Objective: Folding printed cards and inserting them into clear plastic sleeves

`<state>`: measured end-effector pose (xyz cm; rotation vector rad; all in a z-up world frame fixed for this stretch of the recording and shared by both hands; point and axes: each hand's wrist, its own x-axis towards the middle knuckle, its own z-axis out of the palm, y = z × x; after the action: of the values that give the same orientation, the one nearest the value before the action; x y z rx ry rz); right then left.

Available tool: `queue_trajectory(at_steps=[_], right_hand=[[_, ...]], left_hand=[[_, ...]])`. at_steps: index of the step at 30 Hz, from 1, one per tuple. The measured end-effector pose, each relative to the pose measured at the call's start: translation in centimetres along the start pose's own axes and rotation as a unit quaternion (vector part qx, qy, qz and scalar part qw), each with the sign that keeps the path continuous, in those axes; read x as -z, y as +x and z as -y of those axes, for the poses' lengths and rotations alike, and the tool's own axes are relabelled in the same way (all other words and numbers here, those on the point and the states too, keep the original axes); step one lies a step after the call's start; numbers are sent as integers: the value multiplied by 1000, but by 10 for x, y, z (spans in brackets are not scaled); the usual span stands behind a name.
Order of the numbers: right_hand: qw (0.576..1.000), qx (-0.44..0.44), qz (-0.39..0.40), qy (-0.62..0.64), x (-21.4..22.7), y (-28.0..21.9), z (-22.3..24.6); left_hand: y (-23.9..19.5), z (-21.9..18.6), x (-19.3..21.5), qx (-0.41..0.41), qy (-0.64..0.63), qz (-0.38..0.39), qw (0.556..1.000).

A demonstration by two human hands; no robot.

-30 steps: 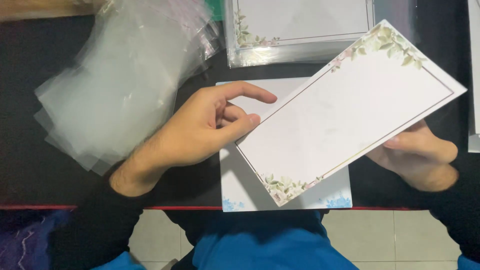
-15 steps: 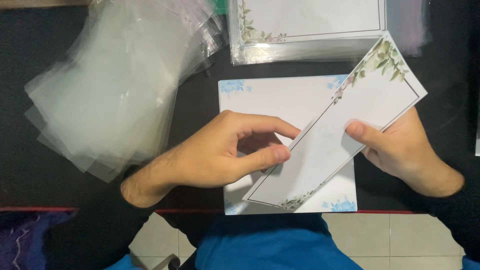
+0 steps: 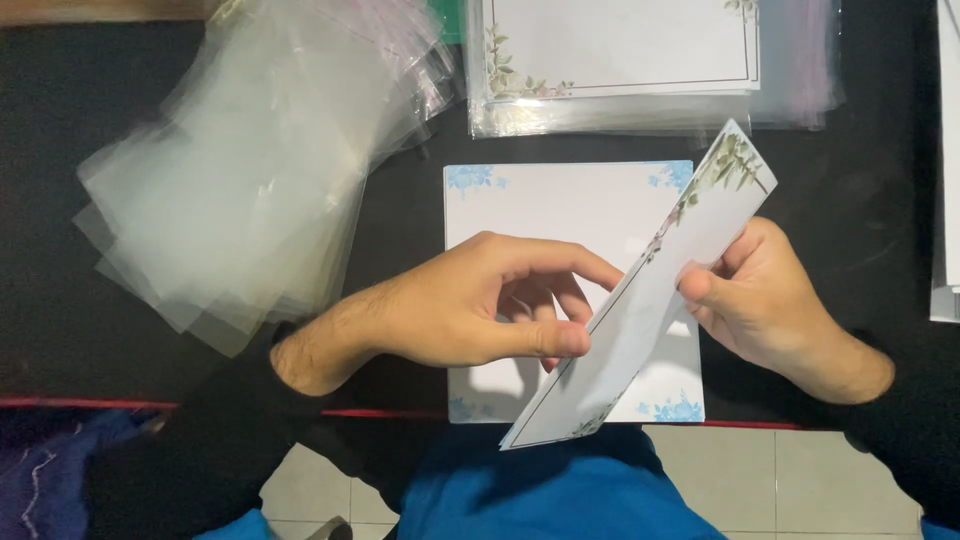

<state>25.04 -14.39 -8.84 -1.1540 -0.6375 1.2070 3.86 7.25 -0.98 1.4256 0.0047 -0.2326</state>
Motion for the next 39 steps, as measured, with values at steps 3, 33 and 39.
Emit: queue_trajectory(at_steps=[3,33,39], right_hand=[[999,-30,6,25,1,0,-2],[983,4,63,-170,-78,-8,53],[910,46,109,-396,-104,-19,66]], left_hand=[[-4,-1,-2,-12,-21,-15,1000],[-4,16,-85,-66,180,-368,910],[2,1,-86,-66,181,-346,918]])
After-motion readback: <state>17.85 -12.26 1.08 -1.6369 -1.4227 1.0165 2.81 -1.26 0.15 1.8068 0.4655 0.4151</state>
